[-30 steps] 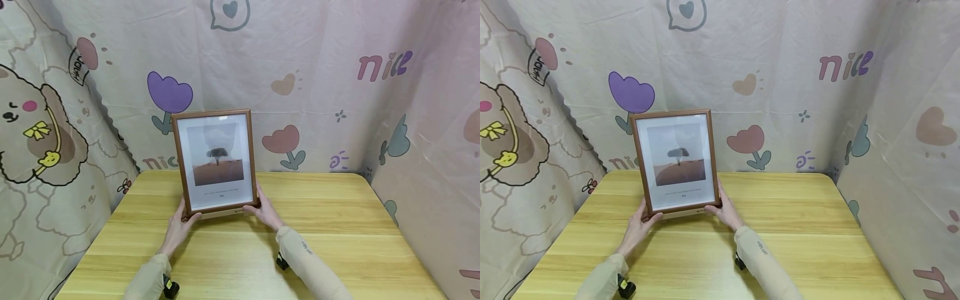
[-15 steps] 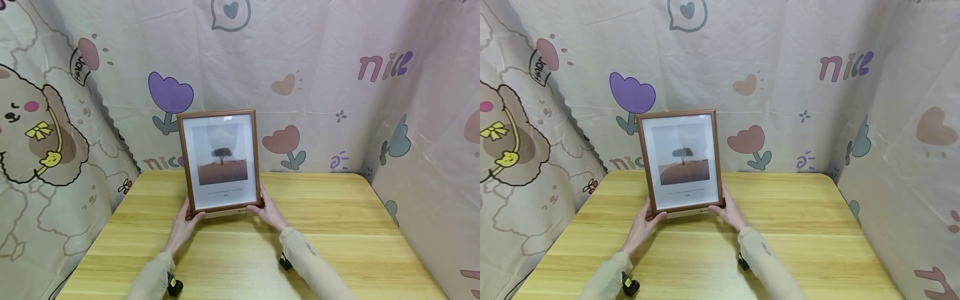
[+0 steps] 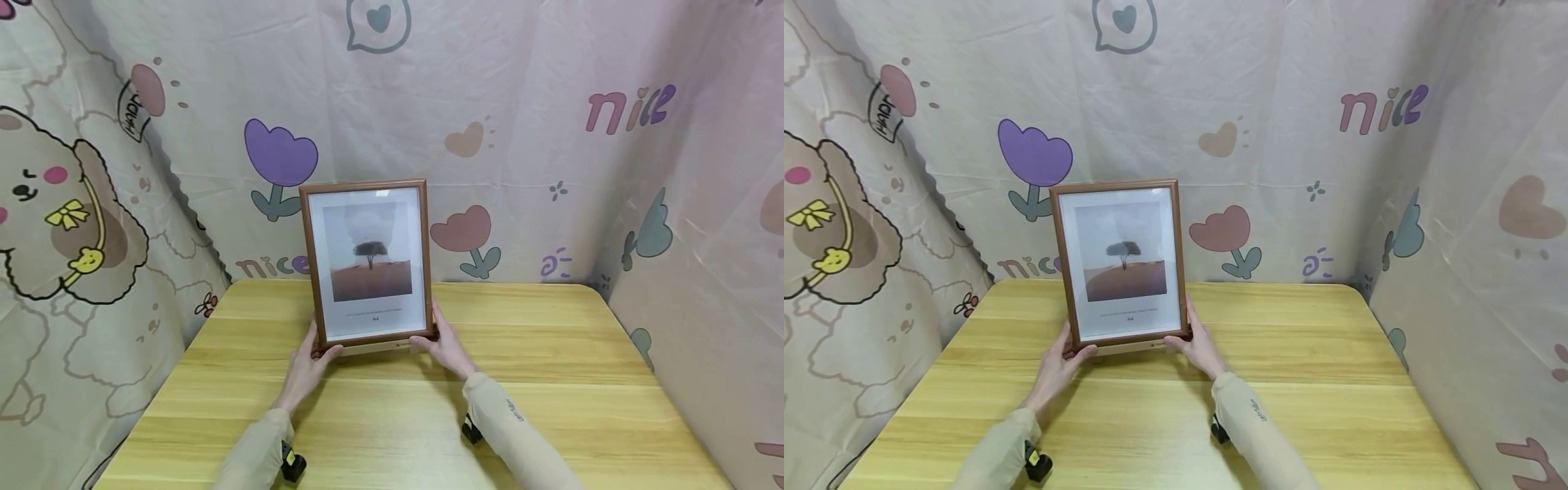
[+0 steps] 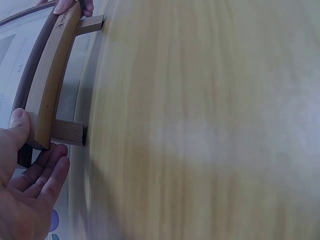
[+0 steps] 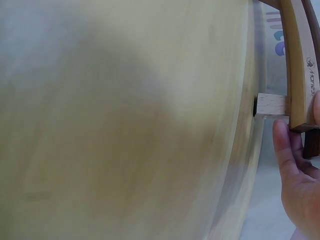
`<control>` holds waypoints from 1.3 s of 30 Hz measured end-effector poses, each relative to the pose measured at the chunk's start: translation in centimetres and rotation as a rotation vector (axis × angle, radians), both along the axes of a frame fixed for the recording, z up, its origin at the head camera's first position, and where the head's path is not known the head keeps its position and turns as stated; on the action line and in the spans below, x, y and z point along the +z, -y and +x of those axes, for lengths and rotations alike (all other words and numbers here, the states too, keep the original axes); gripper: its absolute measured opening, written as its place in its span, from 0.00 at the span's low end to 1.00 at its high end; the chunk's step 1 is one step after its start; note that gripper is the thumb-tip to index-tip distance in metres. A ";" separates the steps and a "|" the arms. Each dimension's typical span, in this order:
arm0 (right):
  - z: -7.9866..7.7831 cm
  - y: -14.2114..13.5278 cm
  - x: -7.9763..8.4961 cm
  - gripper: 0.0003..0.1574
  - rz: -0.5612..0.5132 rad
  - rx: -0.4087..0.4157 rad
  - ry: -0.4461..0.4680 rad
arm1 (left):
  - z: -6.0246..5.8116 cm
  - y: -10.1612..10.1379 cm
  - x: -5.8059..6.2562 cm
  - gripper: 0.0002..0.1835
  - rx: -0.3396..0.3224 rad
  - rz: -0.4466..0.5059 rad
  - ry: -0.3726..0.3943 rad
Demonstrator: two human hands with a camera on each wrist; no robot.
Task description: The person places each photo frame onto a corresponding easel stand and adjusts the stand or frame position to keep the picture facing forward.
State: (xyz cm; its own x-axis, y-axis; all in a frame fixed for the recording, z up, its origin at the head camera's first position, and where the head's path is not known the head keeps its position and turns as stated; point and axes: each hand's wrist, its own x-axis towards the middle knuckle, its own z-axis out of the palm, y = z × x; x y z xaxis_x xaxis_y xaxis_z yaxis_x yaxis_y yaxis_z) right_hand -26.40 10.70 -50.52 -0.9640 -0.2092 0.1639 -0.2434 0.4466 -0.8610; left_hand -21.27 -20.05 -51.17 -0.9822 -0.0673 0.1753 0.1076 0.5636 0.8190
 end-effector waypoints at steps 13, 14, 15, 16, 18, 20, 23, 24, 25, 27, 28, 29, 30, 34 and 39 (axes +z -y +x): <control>0.1 -1.1 -0.1 0.70 0.024 -0.027 0.021 | -0.5 -1.0 0.0 0.52 -0.042 0.038 -0.009; 0.2 -1.2 -0.1 0.70 0.024 -0.030 0.022 | -0.5 -1.1 0.0 0.51 -0.044 0.037 -0.012; 0.2 -1.3 -0.1 0.69 0.022 -0.031 0.021 | -0.6 -1.2 -0.1 0.51 -0.043 0.034 -0.012; 0.2 -1.4 -0.1 0.69 0.024 -0.033 0.021 | -0.6 -1.3 -0.1 0.51 -0.042 0.032 -0.012; 0.3 -1.6 -0.1 0.69 0.019 -0.035 0.018 | -0.7 -1.4 -0.1 0.52 -0.040 0.025 -0.015; 0.3 -1.7 0.0 0.70 0.021 -0.037 0.014 | -0.8 -1.6 -0.2 0.52 -0.041 0.018 -0.016; 0.4 -2.0 0.0 0.70 0.026 -0.046 0.014 | -1.0 -1.8 -0.2 0.51 -0.045 0.020 -0.016; 0.4 -2.0 0.0 0.70 0.029 -0.046 0.015 | -1.0 -1.9 -0.2 0.51 -0.045 0.021 -0.017; 0.4 -2.1 0.0 0.70 0.030 -0.047 0.017 | -1.0 -1.9 -0.2 0.51 -0.046 0.024 -0.017; 0.5 -2.2 0.1 0.70 0.032 -0.052 0.020 | -1.1 -2.0 -0.2 0.51 -0.049 0.027 -0.018; 0.5 -2.3 0.0 0.70 0.029 -0.052 0.022 | -1.1 -2.1 -0.2 0.51 -0.048 0.026 -0.017; 0.5 -2.3 0.0 0.70 0.028 -0.050 0.022 | -1.1 -2.2 -0.2 0.51 -0.049 0.026 -0.014; 0.6 -2.4 0.0 0.70 0.028 -0.052 0.022 | -1.1 -2.2 -0.1 0.51 -0.050 0.023 -0.011; 0.7 -2.6 -0.1 0.69 0.026 -0.059 0.014 | -1.1 -2.4 0.0 0.51 -0.054 0.014 0.001; 0.8 -2.8 -0.2 0.69 -0.009 -0.047 -0.011 | -1.2 -2.7 0.1 0.52 -0.063 0.013 0.003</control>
